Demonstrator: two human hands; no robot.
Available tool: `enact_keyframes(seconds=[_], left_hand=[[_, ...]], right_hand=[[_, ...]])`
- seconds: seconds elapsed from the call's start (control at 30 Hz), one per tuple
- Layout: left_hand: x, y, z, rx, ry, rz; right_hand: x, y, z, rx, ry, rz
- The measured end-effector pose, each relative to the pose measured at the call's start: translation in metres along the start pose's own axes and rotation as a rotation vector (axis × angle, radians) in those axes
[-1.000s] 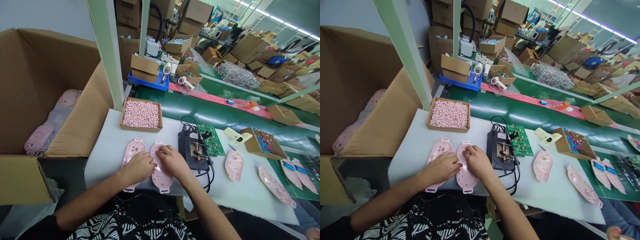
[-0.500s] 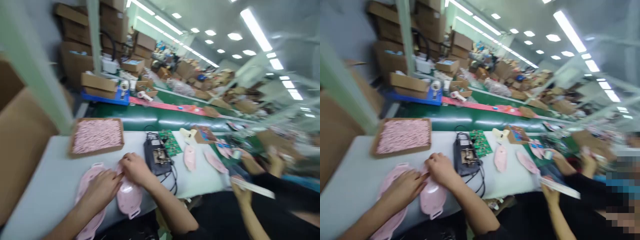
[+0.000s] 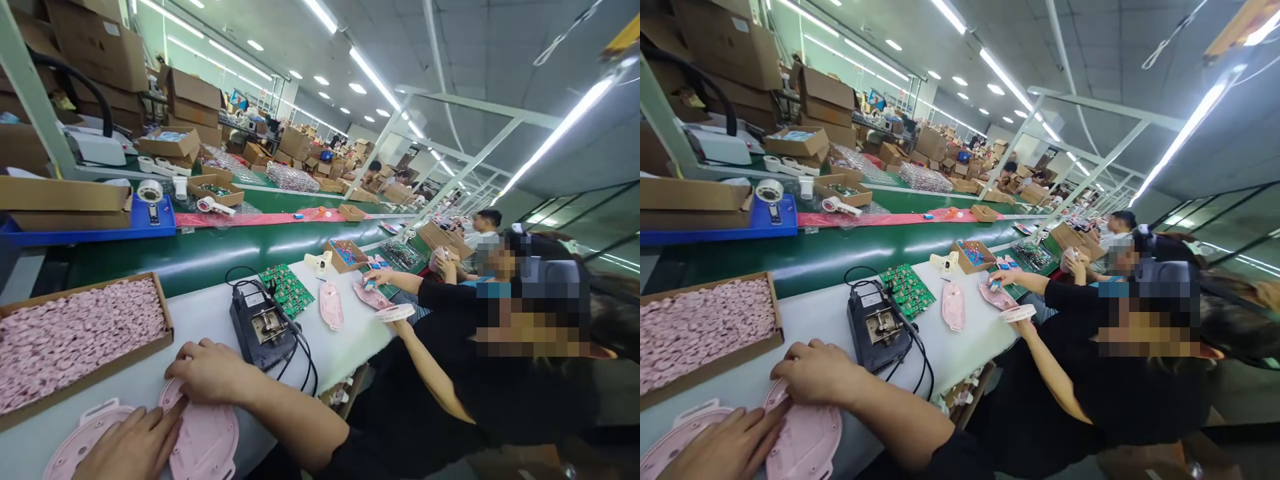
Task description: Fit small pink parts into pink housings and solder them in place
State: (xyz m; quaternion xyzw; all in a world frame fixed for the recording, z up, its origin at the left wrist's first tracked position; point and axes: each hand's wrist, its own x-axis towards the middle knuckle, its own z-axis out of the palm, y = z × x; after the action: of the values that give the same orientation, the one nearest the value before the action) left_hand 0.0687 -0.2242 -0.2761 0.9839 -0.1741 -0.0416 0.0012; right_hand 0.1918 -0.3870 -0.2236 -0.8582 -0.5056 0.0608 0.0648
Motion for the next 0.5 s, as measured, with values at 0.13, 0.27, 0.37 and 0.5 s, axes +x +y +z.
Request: enact_keyframes(seconds=[0.13,0.27,0.37,0.5], left_hand=[[-0.003,0.025,-0.036,-0.114,-0.005,-0.114],[-0.016,0.030,-0.057,-0.346,0.058,-0.167],[-0.044,0.029,-0.064,-0.747,0.180,-0.290],[-0.081,0.034,-0.055,-1.433,0.238,-0.387]], right_hand=[[-0.009,-0.008,-0.004,0.057,0.008,0.017],[-0.027,-0.003,-0.016,0.289,0.162,-0.001],[-0.049,-0.008,-0.030,0.542,0.389,0.057],[-0.072,-0.048,-0.033,0.699,0.303,-0.133]])
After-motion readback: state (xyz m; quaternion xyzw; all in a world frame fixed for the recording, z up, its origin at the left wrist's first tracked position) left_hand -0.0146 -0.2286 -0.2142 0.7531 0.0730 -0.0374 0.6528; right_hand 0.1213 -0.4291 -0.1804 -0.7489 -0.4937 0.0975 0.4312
